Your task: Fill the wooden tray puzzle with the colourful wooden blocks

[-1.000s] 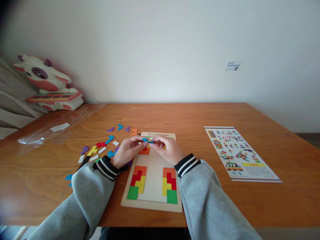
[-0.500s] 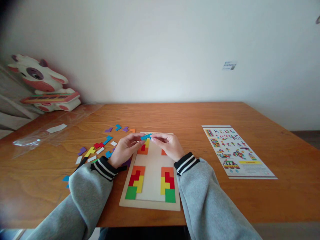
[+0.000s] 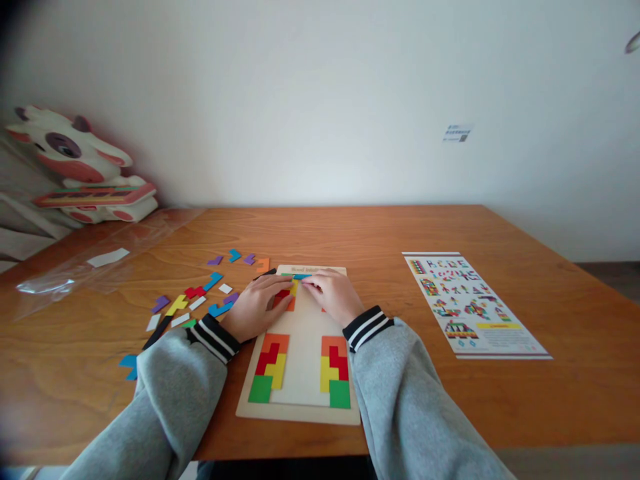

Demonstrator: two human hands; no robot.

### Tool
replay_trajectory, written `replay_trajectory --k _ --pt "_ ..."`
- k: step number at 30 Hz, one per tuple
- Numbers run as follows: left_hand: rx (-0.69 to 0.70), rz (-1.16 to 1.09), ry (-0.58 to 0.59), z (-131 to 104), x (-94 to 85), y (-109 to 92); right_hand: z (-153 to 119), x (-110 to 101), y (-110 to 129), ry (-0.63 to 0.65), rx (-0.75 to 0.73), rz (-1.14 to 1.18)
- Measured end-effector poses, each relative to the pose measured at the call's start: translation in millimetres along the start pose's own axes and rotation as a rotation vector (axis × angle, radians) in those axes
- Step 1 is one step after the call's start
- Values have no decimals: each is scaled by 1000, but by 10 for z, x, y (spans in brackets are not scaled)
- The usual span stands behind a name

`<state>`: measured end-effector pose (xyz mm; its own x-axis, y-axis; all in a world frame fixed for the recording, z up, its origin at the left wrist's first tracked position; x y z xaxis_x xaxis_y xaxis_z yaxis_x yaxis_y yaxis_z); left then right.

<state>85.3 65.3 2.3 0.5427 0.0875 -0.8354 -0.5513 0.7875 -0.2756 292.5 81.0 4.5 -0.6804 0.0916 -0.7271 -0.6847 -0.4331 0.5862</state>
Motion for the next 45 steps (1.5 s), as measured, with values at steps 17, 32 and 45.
replay_trajectory --k 17,32,45 --pt "62 90 28 -23 36 16 -15 -56 -49 52 -131 -242" --pt "45 88 37 -13 -16 -18 -47 -65 -107 -12 34 -101" --pt "-408 416 -6 -253 -220 716 -60 -63 -168 -129 123 -42"
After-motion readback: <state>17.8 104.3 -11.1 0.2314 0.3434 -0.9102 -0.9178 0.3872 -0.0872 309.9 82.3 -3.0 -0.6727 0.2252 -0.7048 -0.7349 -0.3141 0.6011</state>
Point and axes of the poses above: each hand's wrist, its own z-axis towards the middle knuckle, its own x-axis out of the palm, y = z × x, the point moved 1 cm from there along z, towards the middle knuckle, and after that the axes turned 14 degrees about x, right-handed, at the moved point
